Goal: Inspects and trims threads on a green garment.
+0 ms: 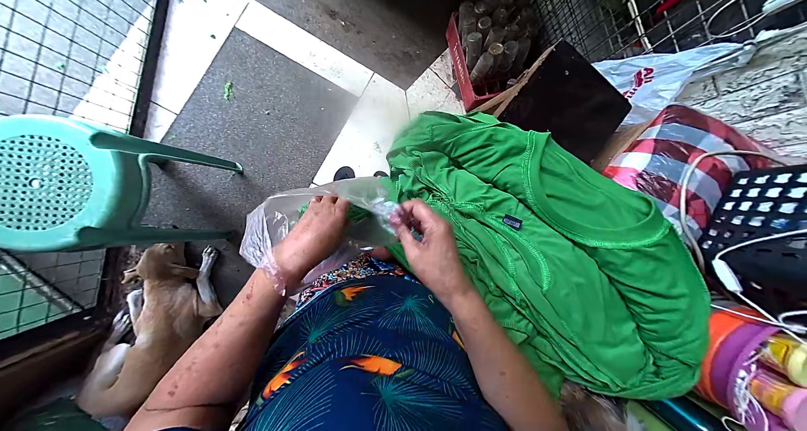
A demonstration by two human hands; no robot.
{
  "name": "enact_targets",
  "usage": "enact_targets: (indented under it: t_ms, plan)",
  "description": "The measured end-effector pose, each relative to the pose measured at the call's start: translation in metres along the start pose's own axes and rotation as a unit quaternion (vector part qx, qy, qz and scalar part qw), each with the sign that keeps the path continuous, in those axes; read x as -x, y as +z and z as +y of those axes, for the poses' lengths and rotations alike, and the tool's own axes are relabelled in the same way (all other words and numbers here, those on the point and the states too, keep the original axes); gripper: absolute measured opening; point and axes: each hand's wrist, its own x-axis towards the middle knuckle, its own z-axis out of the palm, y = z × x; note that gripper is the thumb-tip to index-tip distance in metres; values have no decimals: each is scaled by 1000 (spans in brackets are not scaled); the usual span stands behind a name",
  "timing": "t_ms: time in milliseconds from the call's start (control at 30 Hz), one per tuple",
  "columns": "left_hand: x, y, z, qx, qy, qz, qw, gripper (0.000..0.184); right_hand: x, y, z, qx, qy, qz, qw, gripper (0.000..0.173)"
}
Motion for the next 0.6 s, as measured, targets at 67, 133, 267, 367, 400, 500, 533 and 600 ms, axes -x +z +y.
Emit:
enact_targets:
  t_ms: [67, 133, 267, 367, 400, 500, 533, 600]
  plan:
    - [0, 4, 2, -8, 4, -33, 999, 29, 9, -7, 3, 54, 36, -73, 995, 30]
    - [-1, 5, 3, 3, 46, -37, 998, 21, 17, -24, 3, 138, 43, -74, 987, 37]
    - [-6, 3, 11, 1, 74, -56, 996, 13, 23, -77, 7, 319, 7, 73, 945, 22]
    - [-9, 3, 19, 6, 84, -60, 995, 22, 13, -100, 11, 387, 102, 22, 916, 28]
    - [-10, 3, 21, 7, 87, -52, 995, 21, 10, -103, 15, 392, 119, 4, 912, 25]
    - [-8, 1, 21, 11, 75, -53, 996, 17, 5, -108, 20, 366, 100, 15, 925, 18]
    - [-7, -1, 19, 11, 67, -70, 995, 20, 4, -112, 20, 355, 83, 26, 931, 17]
    - [-3, -3, 12, 14, 85, -92, 992, 21, -1, -123, 13, 360, 70, 36, 930, 17]
